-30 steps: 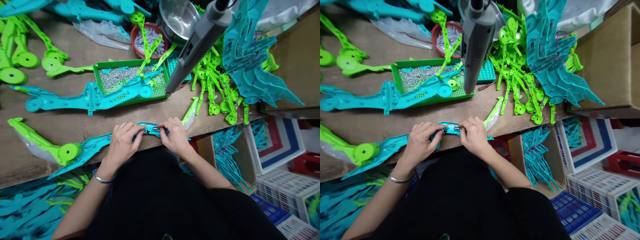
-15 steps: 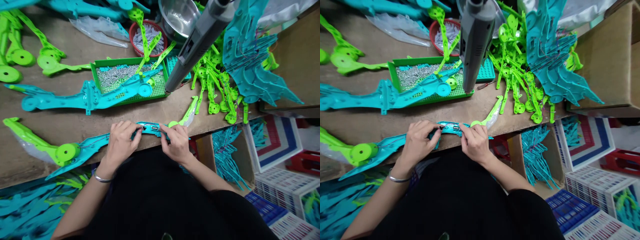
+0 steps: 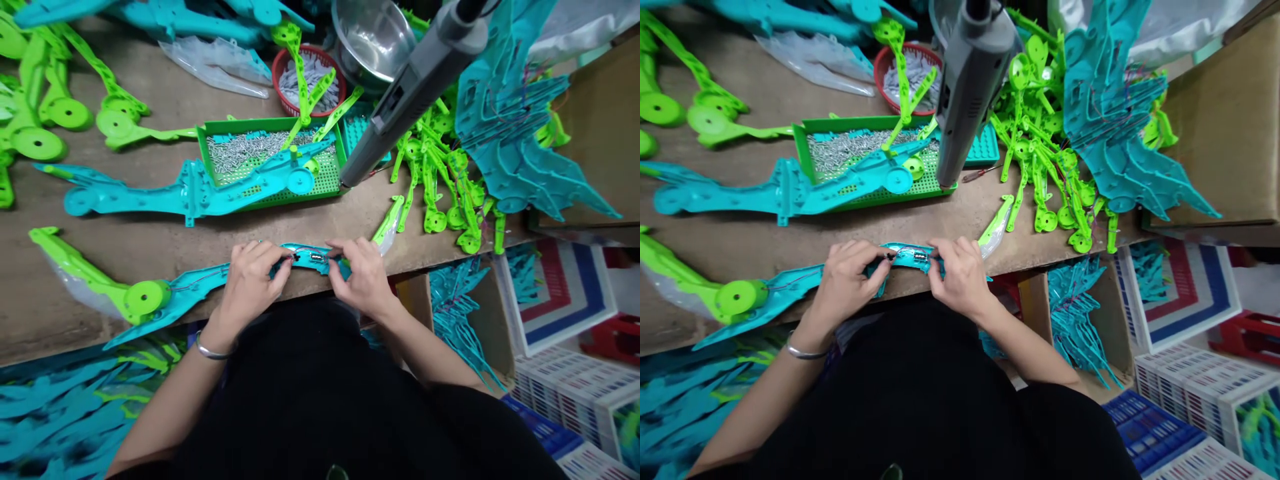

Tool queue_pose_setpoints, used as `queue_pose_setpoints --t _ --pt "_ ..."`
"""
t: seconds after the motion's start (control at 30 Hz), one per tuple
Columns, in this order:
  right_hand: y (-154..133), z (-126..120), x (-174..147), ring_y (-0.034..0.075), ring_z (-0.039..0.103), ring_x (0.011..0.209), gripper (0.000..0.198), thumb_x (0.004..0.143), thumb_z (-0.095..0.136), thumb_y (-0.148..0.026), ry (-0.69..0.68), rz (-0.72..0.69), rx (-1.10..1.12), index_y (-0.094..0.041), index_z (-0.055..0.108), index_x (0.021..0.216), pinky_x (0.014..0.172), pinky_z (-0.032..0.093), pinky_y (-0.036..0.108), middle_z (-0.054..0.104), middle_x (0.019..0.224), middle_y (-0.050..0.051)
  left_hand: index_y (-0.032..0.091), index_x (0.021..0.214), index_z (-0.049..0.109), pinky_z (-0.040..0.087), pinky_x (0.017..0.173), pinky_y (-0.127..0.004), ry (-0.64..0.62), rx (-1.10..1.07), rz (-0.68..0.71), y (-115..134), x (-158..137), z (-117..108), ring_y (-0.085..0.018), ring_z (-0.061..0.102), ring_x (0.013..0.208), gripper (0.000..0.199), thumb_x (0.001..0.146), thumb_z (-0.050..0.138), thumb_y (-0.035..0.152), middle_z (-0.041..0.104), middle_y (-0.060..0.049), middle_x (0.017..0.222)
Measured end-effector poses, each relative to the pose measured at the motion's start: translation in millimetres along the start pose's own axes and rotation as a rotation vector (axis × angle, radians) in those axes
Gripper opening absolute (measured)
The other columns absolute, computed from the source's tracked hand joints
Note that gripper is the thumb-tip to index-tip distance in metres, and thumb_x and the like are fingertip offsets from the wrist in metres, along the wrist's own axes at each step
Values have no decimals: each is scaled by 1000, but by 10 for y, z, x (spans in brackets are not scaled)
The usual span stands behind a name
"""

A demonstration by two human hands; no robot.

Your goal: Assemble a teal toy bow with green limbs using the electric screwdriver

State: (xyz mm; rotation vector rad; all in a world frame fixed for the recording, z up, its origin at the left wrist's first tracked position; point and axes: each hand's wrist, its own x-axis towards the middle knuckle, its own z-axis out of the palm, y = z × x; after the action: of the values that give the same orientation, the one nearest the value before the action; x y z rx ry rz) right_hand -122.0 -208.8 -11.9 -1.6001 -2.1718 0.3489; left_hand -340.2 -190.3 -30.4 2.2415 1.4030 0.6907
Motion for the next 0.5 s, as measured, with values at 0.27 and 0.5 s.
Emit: queue_pose_setpoints --t 0.27,0.5 --pt "-329 -46 334 16 65 81 25 95 61 -31 -115 -95 339 -17 69 114 75 52 30 71 91 6 20 87 66 35 73 -39 -24 95 -2 -5 -3 16 -24 59 80 17 96 52 26 65 -4 78" --pt "-180 -51 603 16 69 84 13 90 62 -15 -244 -113 380 -18 74 92 79 52 29 75 89 3 19 107 66 40 79 -38 7 2 -14 30 -92 -17 -24 62 91 18 93 59 29 72 -6 96"
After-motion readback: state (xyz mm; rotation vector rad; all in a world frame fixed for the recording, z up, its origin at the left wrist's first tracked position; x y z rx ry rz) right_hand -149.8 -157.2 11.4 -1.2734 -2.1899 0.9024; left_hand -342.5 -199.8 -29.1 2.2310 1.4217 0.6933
